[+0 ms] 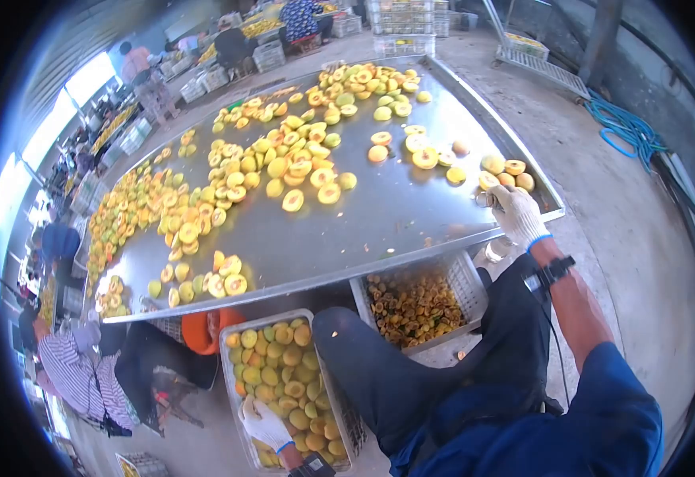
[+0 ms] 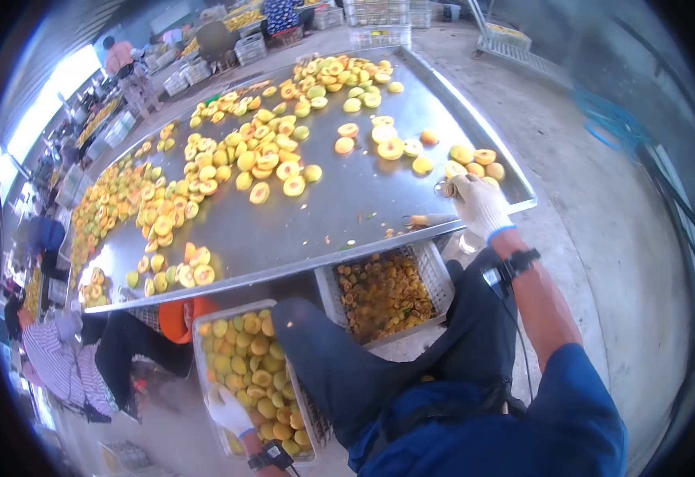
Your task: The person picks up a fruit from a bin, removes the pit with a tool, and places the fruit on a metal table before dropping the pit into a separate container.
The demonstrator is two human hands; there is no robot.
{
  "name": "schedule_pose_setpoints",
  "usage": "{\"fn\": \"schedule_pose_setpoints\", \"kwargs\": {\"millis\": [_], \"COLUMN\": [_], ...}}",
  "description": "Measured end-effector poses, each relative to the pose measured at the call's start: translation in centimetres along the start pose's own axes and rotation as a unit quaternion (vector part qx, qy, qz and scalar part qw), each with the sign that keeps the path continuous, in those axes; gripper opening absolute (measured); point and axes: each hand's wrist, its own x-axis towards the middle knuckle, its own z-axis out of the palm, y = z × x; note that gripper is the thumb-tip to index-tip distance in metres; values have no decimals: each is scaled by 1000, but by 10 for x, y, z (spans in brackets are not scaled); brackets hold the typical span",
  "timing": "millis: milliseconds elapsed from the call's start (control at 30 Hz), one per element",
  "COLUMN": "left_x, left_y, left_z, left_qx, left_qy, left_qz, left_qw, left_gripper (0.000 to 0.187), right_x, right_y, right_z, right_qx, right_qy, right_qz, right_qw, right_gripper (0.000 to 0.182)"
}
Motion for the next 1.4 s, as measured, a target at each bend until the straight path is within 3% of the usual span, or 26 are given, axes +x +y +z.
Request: {"fn": "schedule_pose_setpoints", "kwargs": {"millis": [33, 100, 167, 233, 267, 333, 400, 433, 600, 700, 733, 767, 833, 867, 933, 967, 1067, 1100, 1167, 1233, 1267, 1400], "left_x": [7, 20, 27, 30, 33, 39, 42, 44, 39, 40, 43, 46, 53, 56, 61, 63, 55, 53, 45, 28, 23, 1], "left_y": [23, 62, 101, 146, 168, 211, 265, 287, 399, 451, 464, 478, 503, 514, 543, 551, 575, 580, 585, 593, 588, 579], "left_z": [3, 12, 20, 25, 31, 46, 56, 66, 133, 191, 215, 238, 282, 300, 329, 345, 376, 386, 404, 385, 392, 385], "left_qx": [-6, -73, -95, -137, -175, -197, -249, -282, -285, -274, -257, -242, -225, -207, -131, -53, 12, 33, 28, -20, -99, -150], "left_qy": [-2, -34, -34, -61, -63, -91, -149, -189, -327, -355, -350, -345, -358, -372, -385, -395, -379, -393, -413, -355, -359, -323], "left_qz": [7, 72, 109, 138, 159, 173, 179, 192, 266, 285, 277, 269, 230, 189, 185, 175, 155, 147, 144, 168, 184, 277], "left_qw": [1000, 994, 989, 979, 969, 961, 940, 921, 861, 847, 857, 866, 876, 885, 895, 900, 912, 907, 899, 920, 910, 892], "left_gripper": [21, 18, 17, 17, 17, 17, 17, 18, 22, 33, 37, 41, 47, 53, 58, 64, 68, 68, 67, 68, 66, 64], "right_x": [5, 16, 16, 16, 24, 17, 19, 25, 37, 35, 27, 20, 10, 5, 7, 10, 19, 22, 24, 26, 26, 23], "right_y": [18, 40, 42, 29, 17, 38, 29, 22, -3, -7, -7, -10, -11, -12, -13, -14, -20, -19, -17, -18, -18, -16], "right_z": [2, 1, 0, -10, -17, 28, 51, 63, 58, 61, 61, 62, 60, 57, 45, 36, 4, 2, 2, 4, 6, 2], "right_qx": [-3, -163, -172, -131, -99, 71, 107, 91, 73, 51, 72, 75, 202, 205, 359, 364, 547, 550, 627, 619, 623, 636], "right_qy": [5, -121, -122, -141, -214, -115, -108, -185, -330, -304, -239, -236, -77, -75, 53, 55, 97, 96, 83, 69, 75, 85], "right_qz": [7, 78, 125, 96, 95, -32, -96, -57, -5, -13, -31, -29, 25, 28, 134, 131, 304, 300, 339, 346, 333, 324], "right_qw": [1000, 976, 970, 977, 967, 990, 984, 977, 941, 951, 968, 968, 976, 975, 922, 921, 774, 773, 696, 701, 704, 695], "right_gripper": [17, 20, 26, 29, 30, 22, 22, 28, 44, 44, 41, 41, 33, 33, 25, 25, 20, 20, 22, 23, 23, 23]}}
